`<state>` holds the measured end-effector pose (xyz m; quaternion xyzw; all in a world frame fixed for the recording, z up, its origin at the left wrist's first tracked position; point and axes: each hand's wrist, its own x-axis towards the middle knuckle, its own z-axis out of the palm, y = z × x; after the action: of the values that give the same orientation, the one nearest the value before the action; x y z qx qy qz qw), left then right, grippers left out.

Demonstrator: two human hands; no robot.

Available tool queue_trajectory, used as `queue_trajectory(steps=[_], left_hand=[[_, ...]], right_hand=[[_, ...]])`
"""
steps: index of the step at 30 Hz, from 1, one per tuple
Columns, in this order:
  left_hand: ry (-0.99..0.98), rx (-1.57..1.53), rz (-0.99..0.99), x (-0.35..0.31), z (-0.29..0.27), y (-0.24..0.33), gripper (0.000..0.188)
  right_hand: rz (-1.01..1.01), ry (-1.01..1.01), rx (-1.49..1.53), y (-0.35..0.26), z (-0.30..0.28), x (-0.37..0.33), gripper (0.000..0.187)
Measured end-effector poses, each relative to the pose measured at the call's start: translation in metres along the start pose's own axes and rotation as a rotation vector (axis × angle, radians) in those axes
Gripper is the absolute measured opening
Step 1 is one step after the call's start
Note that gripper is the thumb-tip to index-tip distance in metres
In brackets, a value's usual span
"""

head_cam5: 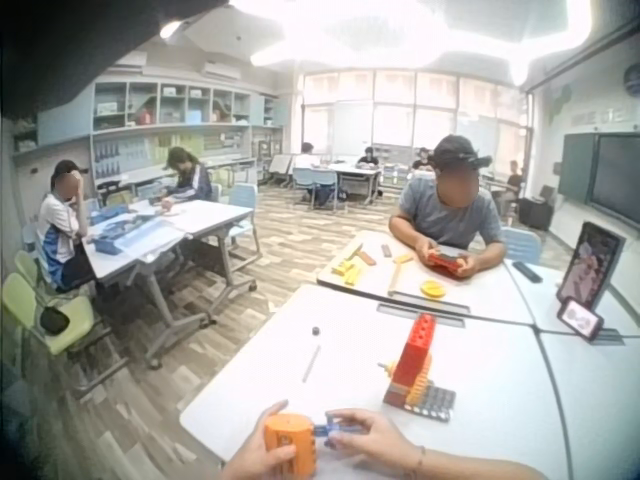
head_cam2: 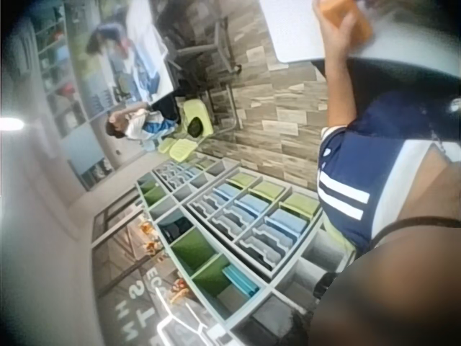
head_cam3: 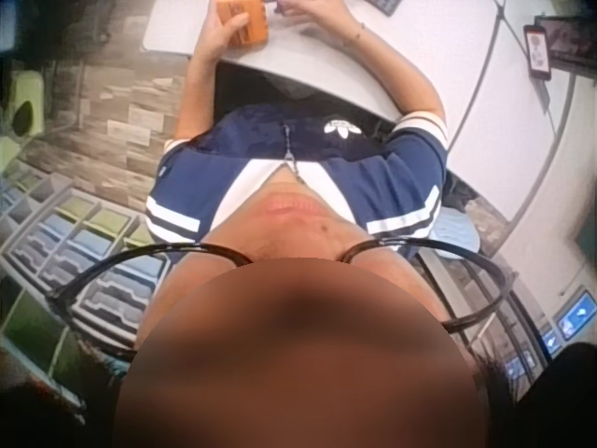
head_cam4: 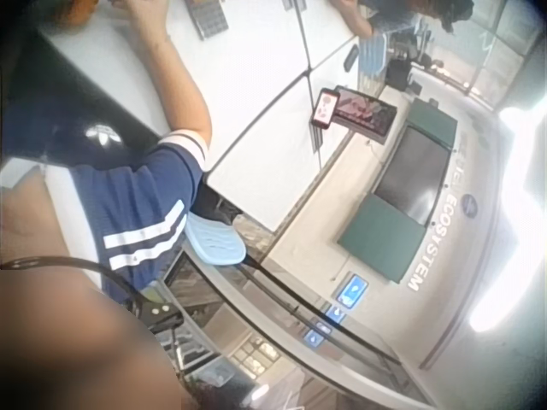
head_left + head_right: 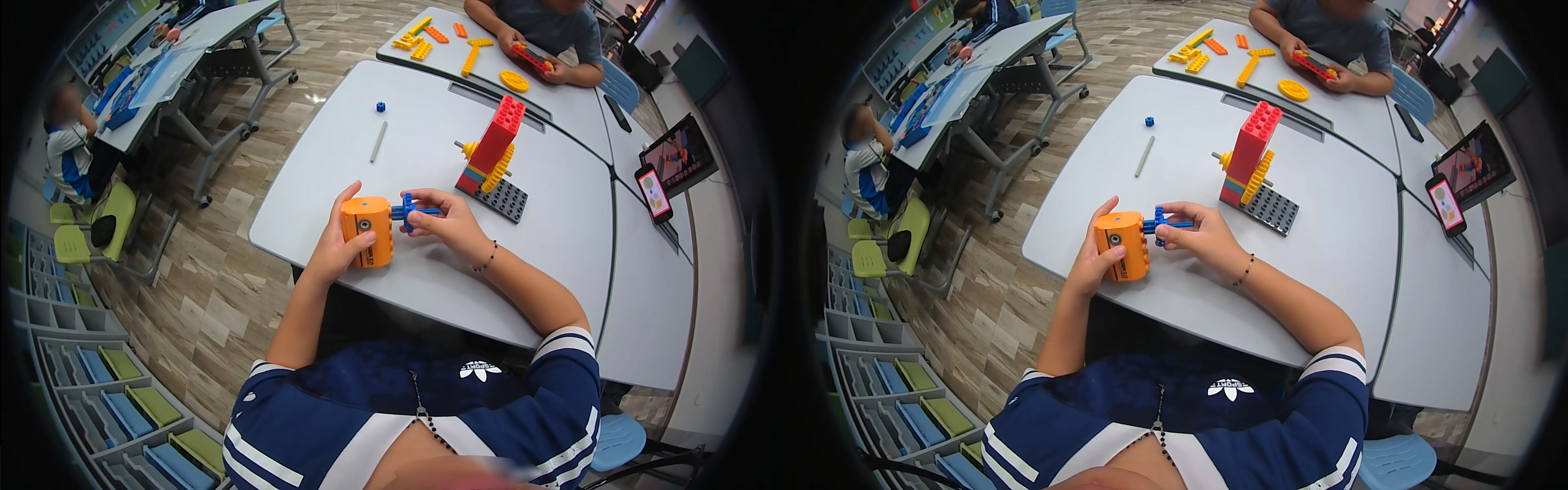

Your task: The person assembles a toy structure using colorful plastic blocks, gears, and rods. They connect a red block with a yellow gear, attach a gray base plate, and integrate an orange motor-like piece with a blue gear, building a small mechanical model on the table.

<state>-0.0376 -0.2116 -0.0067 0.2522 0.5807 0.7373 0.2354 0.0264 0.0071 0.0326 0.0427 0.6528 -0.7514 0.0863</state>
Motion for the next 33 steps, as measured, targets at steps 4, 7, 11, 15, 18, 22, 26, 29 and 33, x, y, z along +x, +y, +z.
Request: queue_trajectory(steps=[4,7,11,15,18,22,26,29,33], left_hand=[[0.008,-0.047,-0.023,0.001,0.007,0.005,0.084],[0.008,-0.094,-0.036,0.002,0.015,0.007,0.085],[-0.001,-0.1,0.001,0.004,0.026,0.008,0.087],[-0.044,-0.132,0.014,0.007,0.04,0.012,0.078],[-0.088,-0.096,0.019,0.011,0.05,0.016,0.074],[-0.132,0.138,0.136,0.016,0.056,0.022,0.073],[-0.189,0.346,0.261,0.02,0.048,0.03,0.068],[-0.205,0.322,0.353,0.029,0.031,0.033,0.061],[0.09,0.28,0.294,0.069,-0.004,0.035,0.051]], right_hand=[[-0.015,0.005,0.051,-0.002,-0.001,-0.006,0.051],[-0.028,-0.001,0.089,-0.002,-0.006,-0.015,0.055],[-0.059,-0.098,0.164,0.004,-0.015,-0.027,0.066],[-0.036,-0.117,0.215,0.016,-0.008,-0.035,0.076],[-0.124,-0.119,0.141,0.02,0.003,-0.04,0.074],[-0.052,-0.054,0.128,0.011,0.004,-0.051,0.072],[-0.182,0.023,0.031,0.009,0.006,-0.054,0.058],[-0.223,0.046,0.015,0.011,0.006,-0.054,0.057],[-0.211,0.067,0.019,0.017,0.002,-0.057,0.057]])
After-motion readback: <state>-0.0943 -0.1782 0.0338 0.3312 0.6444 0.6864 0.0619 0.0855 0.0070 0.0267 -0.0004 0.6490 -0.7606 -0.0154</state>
